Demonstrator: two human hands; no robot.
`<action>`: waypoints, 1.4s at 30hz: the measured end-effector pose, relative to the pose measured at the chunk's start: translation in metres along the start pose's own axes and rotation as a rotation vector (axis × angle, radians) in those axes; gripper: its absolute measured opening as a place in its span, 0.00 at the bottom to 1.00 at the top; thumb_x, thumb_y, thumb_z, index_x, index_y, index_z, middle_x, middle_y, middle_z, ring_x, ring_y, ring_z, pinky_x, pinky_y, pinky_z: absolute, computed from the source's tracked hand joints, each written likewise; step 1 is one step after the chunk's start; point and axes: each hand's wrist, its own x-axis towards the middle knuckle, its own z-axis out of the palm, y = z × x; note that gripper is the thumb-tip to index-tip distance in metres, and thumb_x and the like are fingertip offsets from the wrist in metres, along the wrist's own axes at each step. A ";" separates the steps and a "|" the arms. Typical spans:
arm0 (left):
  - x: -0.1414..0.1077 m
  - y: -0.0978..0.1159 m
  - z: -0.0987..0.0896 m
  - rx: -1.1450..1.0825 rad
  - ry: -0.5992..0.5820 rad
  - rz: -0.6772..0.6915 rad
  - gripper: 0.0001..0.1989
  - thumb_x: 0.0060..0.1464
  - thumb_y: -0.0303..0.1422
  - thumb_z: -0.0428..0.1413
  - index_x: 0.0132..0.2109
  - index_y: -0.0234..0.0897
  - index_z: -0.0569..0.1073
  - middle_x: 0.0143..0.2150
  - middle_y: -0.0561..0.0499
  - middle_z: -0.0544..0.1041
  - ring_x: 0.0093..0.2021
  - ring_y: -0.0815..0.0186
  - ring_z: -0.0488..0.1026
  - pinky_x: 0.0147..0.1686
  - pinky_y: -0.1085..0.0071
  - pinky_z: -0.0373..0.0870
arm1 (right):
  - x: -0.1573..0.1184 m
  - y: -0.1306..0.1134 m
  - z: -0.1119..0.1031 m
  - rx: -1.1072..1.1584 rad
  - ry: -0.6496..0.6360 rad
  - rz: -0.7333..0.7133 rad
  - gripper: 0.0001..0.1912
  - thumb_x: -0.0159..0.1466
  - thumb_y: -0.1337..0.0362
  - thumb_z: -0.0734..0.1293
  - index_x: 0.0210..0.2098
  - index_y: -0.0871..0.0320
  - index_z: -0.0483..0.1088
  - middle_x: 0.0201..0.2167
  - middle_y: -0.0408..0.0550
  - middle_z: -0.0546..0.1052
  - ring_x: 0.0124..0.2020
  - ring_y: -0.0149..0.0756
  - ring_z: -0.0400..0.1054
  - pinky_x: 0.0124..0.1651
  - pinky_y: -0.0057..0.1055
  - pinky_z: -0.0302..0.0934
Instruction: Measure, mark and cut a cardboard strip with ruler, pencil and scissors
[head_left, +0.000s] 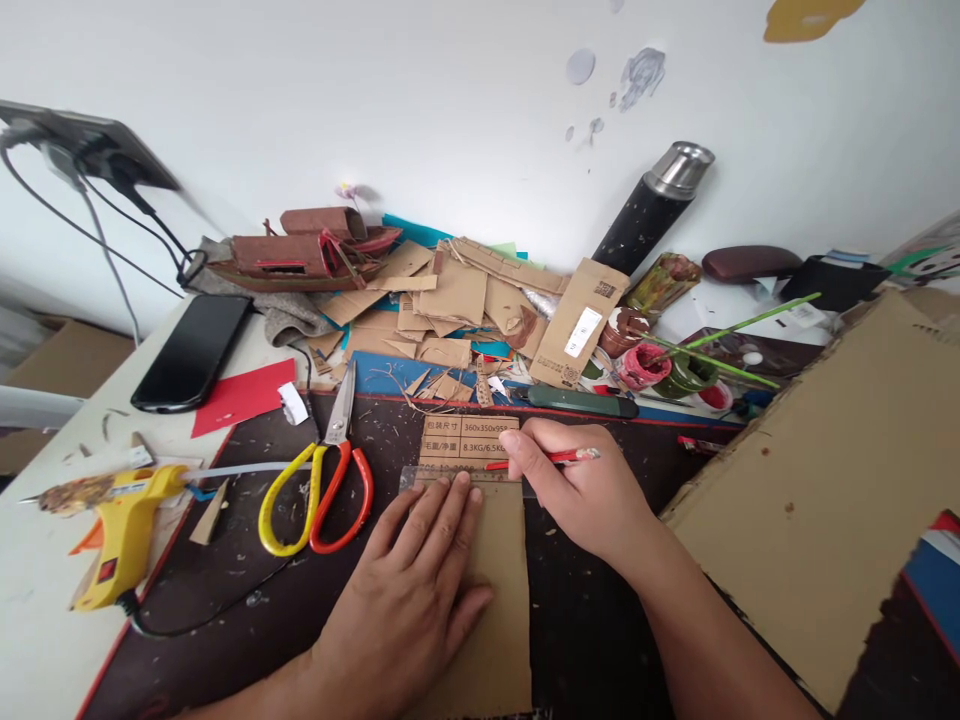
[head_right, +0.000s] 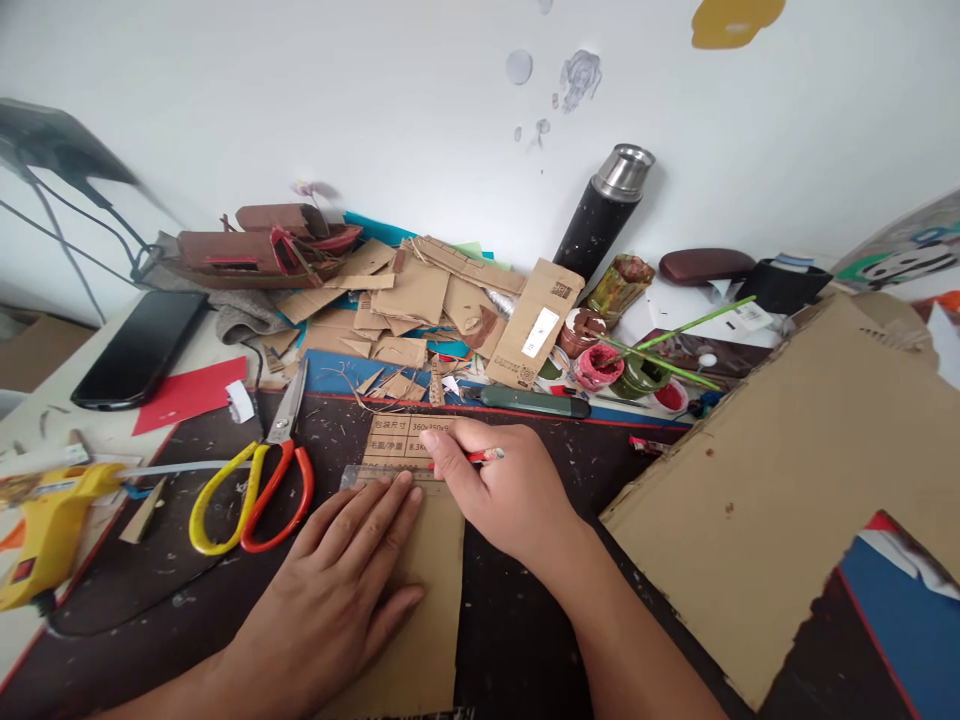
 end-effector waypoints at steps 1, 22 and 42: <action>0.000 0.000 0.000 0.001 0.000 0.000 0.32 0.78 0.49 0.46 0.70 0.28 0.74 0.72 0.38 0.74 0.68 0.49 0.71 0.70 0.51 0.58 | 0.000 0.000 -0.002 -0.016 -0.002 -0.001 0.25 0.80 0.54 0.62 0.27 0.54 0.72 0.20 0.41 0.74 0.24 0.34 0.69 0.33 0.31 0.60; -0.003 -0.001 0.003 0.033 -0.005 0.001 0.32 0.75 0.51 0.51 0.72 0.32 0.72 0.73 0.39 0.73 0.69 0.48 0.71 0.72 0.52 0.57 | -0.001 0.000 -0.025 -0.189 -0.038 0.039 0.28 0.80 0.51 0.62 0.23 0.54 0.67 0.19 0.42 0.73 0.23 0.34 0.67 0.31 0.33 0.55; -0.002 0.004 -0.001 0.009 0.080 0.111 0.18 0.77 0.35 0.49 0.60 0.32 0.80 0.57 0.43 0.85 0.55 0.53 0.77 0.57 0.56 0.67 | -0.002 0.007 -0.002 0.209 0.213 0.049 0.25 0.78 0.48 0.66 0.29 0.55 0.76 0.16 0.40 0.72 0.18 0.32 0.66 0.26 0.30 0.60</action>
